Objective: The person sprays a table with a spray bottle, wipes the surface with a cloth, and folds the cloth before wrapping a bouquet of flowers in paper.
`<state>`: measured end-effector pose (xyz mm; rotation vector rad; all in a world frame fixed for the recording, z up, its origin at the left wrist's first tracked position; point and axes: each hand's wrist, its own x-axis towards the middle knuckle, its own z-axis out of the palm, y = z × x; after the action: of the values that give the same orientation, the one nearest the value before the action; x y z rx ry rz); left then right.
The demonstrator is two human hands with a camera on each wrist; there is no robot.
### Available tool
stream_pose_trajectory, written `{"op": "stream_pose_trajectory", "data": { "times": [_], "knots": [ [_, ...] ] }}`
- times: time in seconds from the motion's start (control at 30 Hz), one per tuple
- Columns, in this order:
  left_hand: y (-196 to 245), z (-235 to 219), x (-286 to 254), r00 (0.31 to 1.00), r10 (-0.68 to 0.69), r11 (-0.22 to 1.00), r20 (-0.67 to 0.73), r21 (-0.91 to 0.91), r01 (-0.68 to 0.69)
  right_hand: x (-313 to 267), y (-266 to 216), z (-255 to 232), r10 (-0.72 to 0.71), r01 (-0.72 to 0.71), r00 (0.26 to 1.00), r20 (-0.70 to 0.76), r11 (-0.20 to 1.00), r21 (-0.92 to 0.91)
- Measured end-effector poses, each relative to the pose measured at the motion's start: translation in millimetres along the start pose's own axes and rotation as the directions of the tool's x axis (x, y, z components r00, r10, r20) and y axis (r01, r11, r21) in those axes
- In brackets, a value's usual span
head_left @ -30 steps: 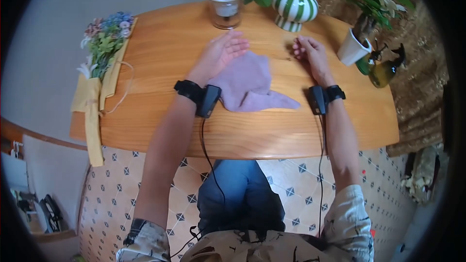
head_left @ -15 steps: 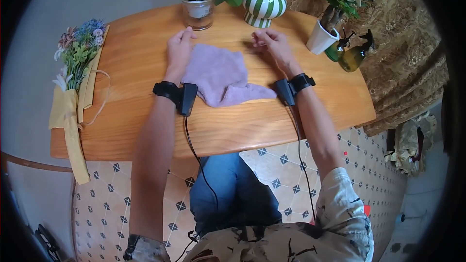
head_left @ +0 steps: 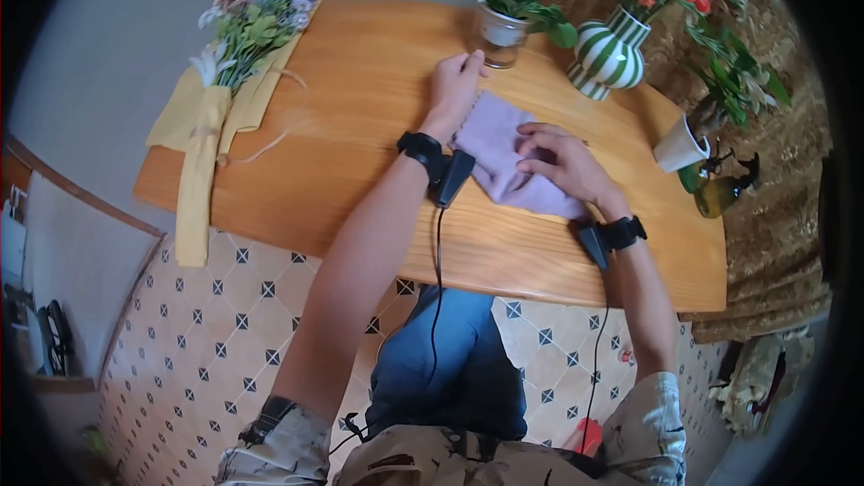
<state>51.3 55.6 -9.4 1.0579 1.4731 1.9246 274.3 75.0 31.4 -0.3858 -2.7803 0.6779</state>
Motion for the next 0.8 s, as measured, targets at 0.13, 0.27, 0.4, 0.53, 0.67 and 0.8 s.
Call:
{"op": "stream_pose_trajectory", "data": {
  "times": [0.13,0.27,0.4,0.53,0.67,0.8],
  "knots": [
    [-4.1,-5.6,3.3,1.0,-0.006,0.999,-0.024,0.053,0.007,1.5,14.3,-0.7,0.085,-0.081,0.995,-0.049,0.994,0.071],
    [-15.5,-11.3,10.1,0.996,-0.089,0.996,0.029,0.0,0.089,-1.4,33.1,-15.3,0.364,-0.341,0.931,-0.022,0.891,0.301],
    [-3.1,-7.0,8.1,0.98,-0.189,0.976,0.055,-0.1,0.194,3.0,51.3,-13.7,0.518,-0.4,0.854,-0.046,0.711,0.579],
    [4.4,-8.2,2.9,0.973,-0.217,0.963,0.083,-0.143,0.227,4.3,64.9,-7.2,0.567,-0.139,0.812,-0.137,0.415,0.899],
    [8.8,-7.8,-0.2,0.974,-0.207,0.966,0.091,-0.136,0.218,3.9,55.0,-10.6,0.583,-0.074,0.799,-0.147,0.337,0.939],
    [5.0,-8.9,2.9,0.975,-0.203,0.971,0.096,-0.109,0.212,9.8,45.3,-11.8,0.665,-0.036,0.727,-0.171,0.286,0.958]
  ]
}}
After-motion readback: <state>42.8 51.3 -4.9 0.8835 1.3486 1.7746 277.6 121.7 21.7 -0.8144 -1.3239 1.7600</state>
